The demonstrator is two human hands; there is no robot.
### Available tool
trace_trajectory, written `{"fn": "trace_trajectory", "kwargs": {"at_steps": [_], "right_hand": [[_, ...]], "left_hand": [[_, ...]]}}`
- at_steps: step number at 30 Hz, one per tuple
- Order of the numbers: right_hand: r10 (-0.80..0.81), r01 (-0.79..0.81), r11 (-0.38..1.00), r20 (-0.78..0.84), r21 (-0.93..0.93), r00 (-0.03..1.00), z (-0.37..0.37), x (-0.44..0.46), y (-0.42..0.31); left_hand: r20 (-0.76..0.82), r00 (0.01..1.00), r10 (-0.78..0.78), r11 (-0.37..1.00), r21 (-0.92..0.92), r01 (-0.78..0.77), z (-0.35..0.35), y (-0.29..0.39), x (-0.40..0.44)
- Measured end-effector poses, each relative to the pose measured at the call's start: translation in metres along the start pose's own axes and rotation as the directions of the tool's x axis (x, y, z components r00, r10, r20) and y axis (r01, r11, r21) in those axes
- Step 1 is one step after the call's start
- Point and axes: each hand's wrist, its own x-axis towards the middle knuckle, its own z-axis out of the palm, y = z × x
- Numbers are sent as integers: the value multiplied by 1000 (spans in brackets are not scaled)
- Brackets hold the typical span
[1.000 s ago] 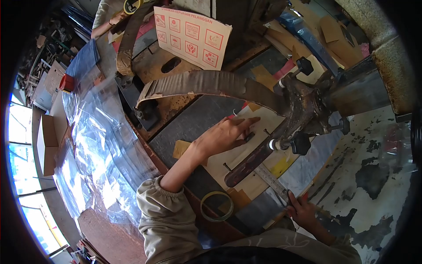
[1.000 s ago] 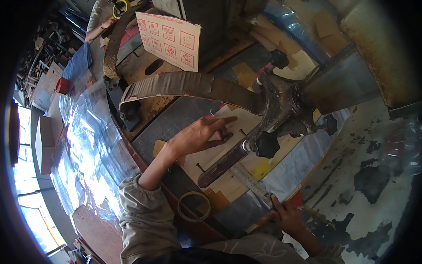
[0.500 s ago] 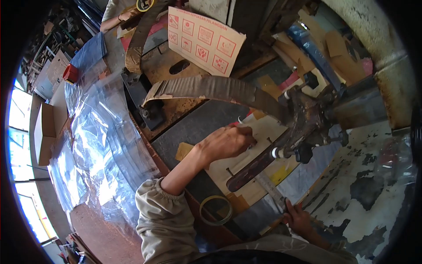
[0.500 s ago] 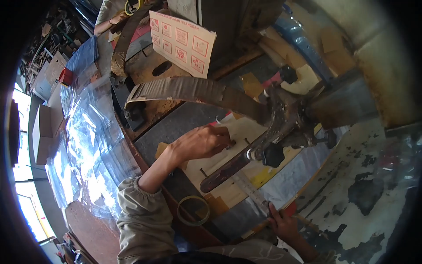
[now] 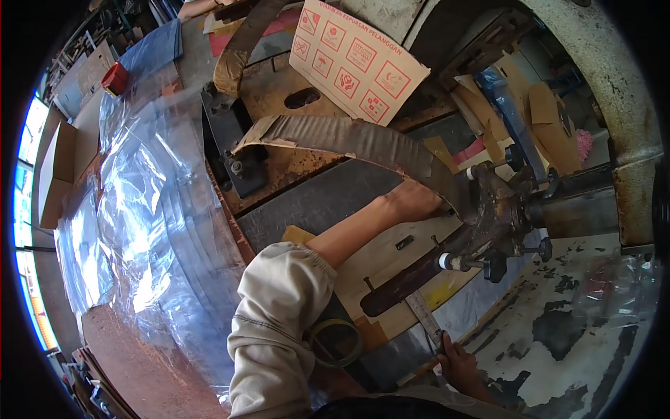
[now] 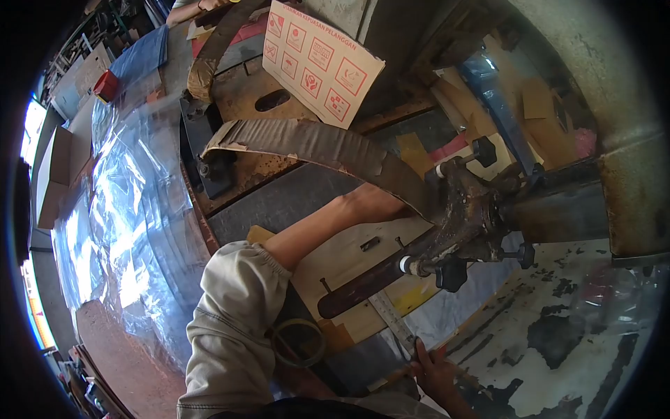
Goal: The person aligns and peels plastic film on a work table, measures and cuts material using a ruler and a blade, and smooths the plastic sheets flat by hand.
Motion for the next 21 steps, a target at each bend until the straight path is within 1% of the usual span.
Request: {"fn": "trace_trajectory", "kwargs": {"at_steps": [1,4,7,13,16,18,20,21], "right_hand": [[3,-3,1000,1,1,1000,0,0,0],[10,-10,1000,1,-6,1000,1,-1,1],[7,-7,1000,-4,-22,1000,4,-2,2],[3,-3,1000,5,-24,1000,3,-2,2],[-3,3,999,4,-33,1000,5,-3,4],[-5,5,999,4,-35,1000,4,-3,3],[-8,8,999,-4,-35,1000,4,-2,3],[-11,10,999,-8,-35,1000,5,-2,3]], "left_hand": [[-49,998,34,999,-22,-35,0,1,3],[-30,998,48,999,-8,-48,-2,4,7],[-160,981,110,991,91,-96,3,3,6],[-107,994,22,999,-27,-25,7,2,8],[-94,995,34,999,14,-33,16,-2,4],[85,996,-32,999,29,29,30,-7,1],[141,989,-37,998,51,30,43,-12,-3],[108,994,-8,998,62,1,43,-11,-3]]}}
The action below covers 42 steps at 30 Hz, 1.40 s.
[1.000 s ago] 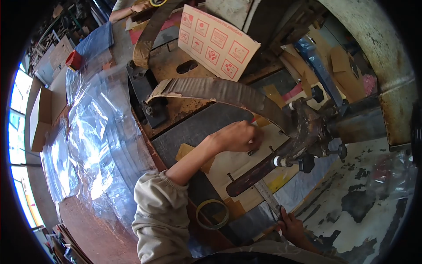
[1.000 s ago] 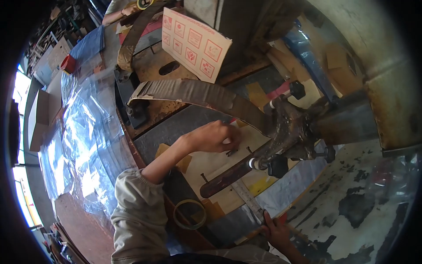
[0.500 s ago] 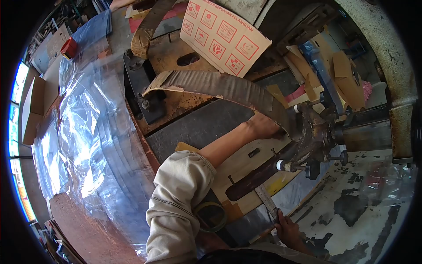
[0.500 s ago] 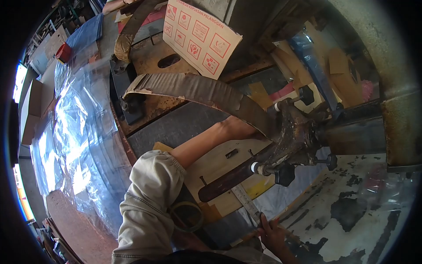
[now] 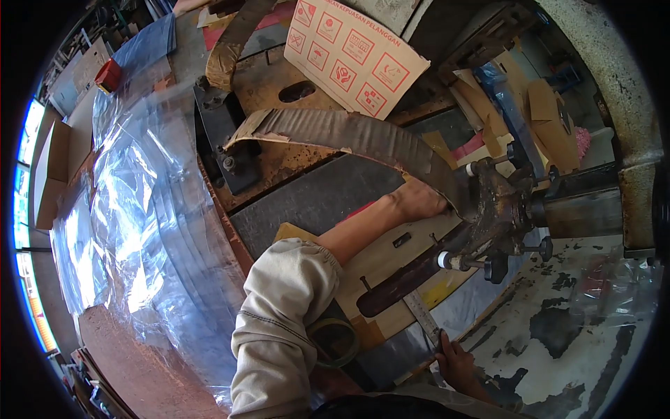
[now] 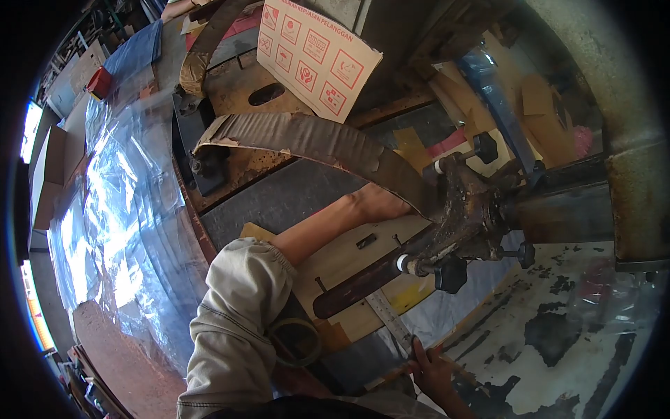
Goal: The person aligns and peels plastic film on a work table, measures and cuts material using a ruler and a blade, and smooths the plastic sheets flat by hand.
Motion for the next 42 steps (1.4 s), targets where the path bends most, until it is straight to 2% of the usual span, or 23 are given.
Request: {"fn": "trace_trajectory", "kwargs": {"at_steps": [5,7,10,16,19,22,25,31,34,36,38,42], "right_hand": [[4,-4,1000,-6,6,1000,0,0,-2],[5,-5,1000,1,6,1000,-1,1,-3],[8,-8,1000,-6,-8,1000,-2,1,-2],[26,-27,999,-41,-22,999,3,0,-1],[28,-29,999,-41,-28,999,4,-1,0],[33,-34,999,-40,-30,999,3,0,-2],[47,-48,998,-26,-28,999,0,1,-5],[46,-46,999,-19,-21,999,-2,2,-5],[36,-37,999,-30,-3,999,2,0,-2],[35,-35,999,-30,0,999,2,0,-2],[42,-42,999,-26,0,999,3,-1,-2],[40,-40,999,-21,-13,999,3,-2,-1]], "left_hand": [[-156,971,182,956,261,-138,7,0,3],[-156,964,215,950,264,-169,1,7,-2],[-28,988,153,958,249,-141,-3,12,-3],[84,991,99,977,180,-113,-19,22,-3],[269,962,50,987,136,-89,-36,27,1],[93,989,111,991,67,-118,-24,21,-2],[37,997,72,997,34,-73,-11,18,-2],[69,997,-19,998,-52,23,-16,20,-1],[167,986,-29,994,-96,45,-7,13,-1],[-51,998,44,999,2,-44,3,10,-1],[-156,985,73,997,50,-66,9,7,-1],[-157,987,20,1000,1,-20,9,7,0]]}}
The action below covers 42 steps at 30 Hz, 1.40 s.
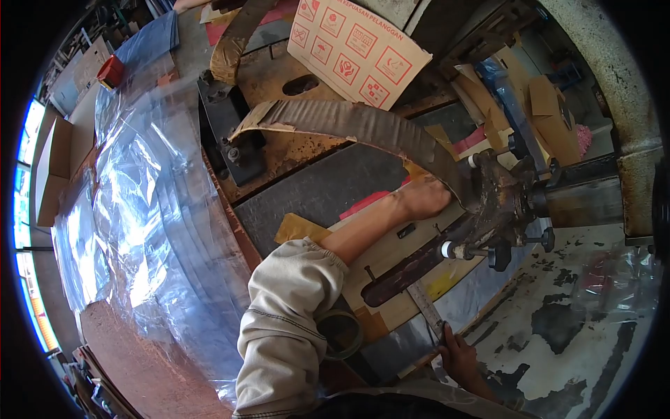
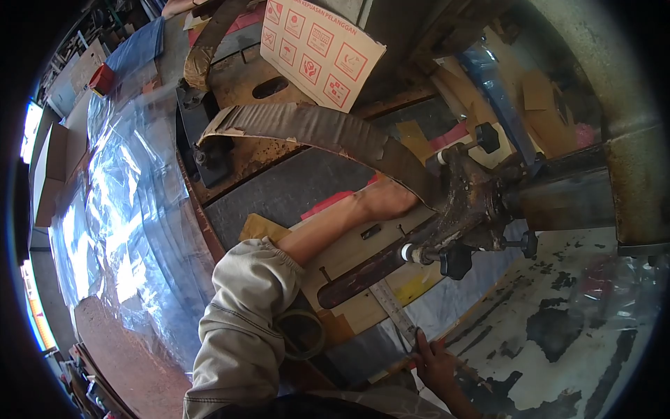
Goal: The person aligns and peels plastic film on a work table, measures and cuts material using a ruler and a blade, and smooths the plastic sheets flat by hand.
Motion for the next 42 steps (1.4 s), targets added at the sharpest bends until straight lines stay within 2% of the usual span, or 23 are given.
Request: {"fn": "trace_trajectory", "kwargs": {"at_steps": [4,10,13,16,19,22,24,26,28,31,34,37,40,42], "right_hand": [[-4,4,1000,-8,10,1000,0,1,0],[-11,11,1000,-7,25,1000,3,-1,3],[-8,8,999,-4,44,1000,4,-1,4],[-6,6,999,-1,53,1000,3,-1,4],[-1,0,999,4,52,1000,2,-1,4],[-2,1,998,8,66,1000,2,0,3],[-6,6,998,8,60,1000,1,0,2],[-11,10,999,9,47,1000,2,-1,4],[-18,18,999,7,40,1000,3,-2,5],[-37,38,999,-14,34,999,4,-1,7],[-52,54,998,-38,32,998,6,-1,8],[-56,58,998,-52,31,997,8,0,7],[-57,58,998,-55,29,997,7,0,8],[-52,53,998,-55,34,997,7,1,7]], "left_hand": [[7,1000,-16,998,-64,16,0,-2,3],[-71,997,-32,978,-206,17,-9,2,8],[292,948,-128,961,-198,191,-18,3,13],[287,945,-154,951,-216,221,-20,5,13],[121,983,-136,964,-212,160,-15,3,9],[186,933,-307,833,-422,358,-22,1,15],[107,948,-299,839,-444,315,-19,0,15],[19,967,-255,897,-368,244,-15,-3,14],[-62,985,-161,972,-183,147,-17,0,11],[-112,981,-156,965,-230,127,-8,3,10],[-34,984,-172,985,3,172,-19,13,-5],[10,949,-315,947,-57,315,-37,22,0],[74,971,-229,973,52,225,-24,12,2],[-11,980,-197,979,59,197,-17,10,1]]}}
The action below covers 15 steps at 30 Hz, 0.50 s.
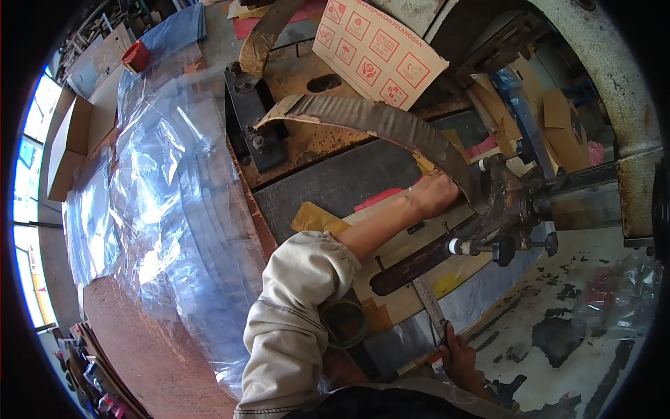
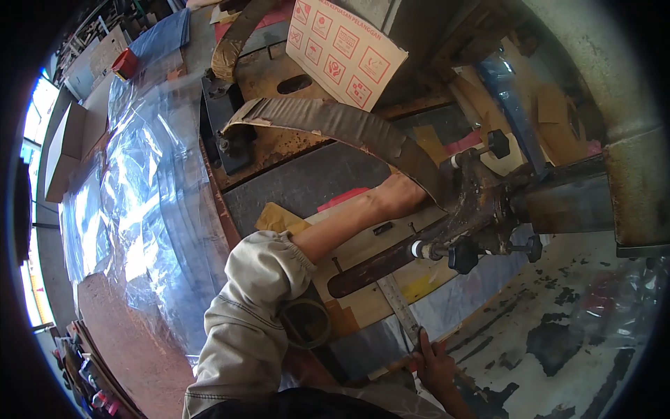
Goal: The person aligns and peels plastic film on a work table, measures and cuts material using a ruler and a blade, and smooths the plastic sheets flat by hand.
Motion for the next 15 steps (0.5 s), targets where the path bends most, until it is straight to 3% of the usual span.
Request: {"fn": "trace_trajectory", "kwargs": {"at_steps": [4,7,10,13,15], "right_hand": [[7,-6,1000,-20,10,1000,2,0,-2],[10,-10,1000,-14,2,1000,-1,-1,-2],[-2,2,1000,-29,2,1000,1,0,-1],[-15,19,998,-60,67,998,1,2,-2],[-25,44,982,-108,181,994,-2,5,0]], "left_hand": [[-138,990,-10,1000,-9,9,4,4,-3],[-134,989,67,995,-69,-77,-6,0,-3],[-18,999,-29,983,-183,25,-31,6,-9],[85,985,-149,972,-171,162,-50,11,-17],[22,995,-100,992,-81,101,-68,14,-22]]}}
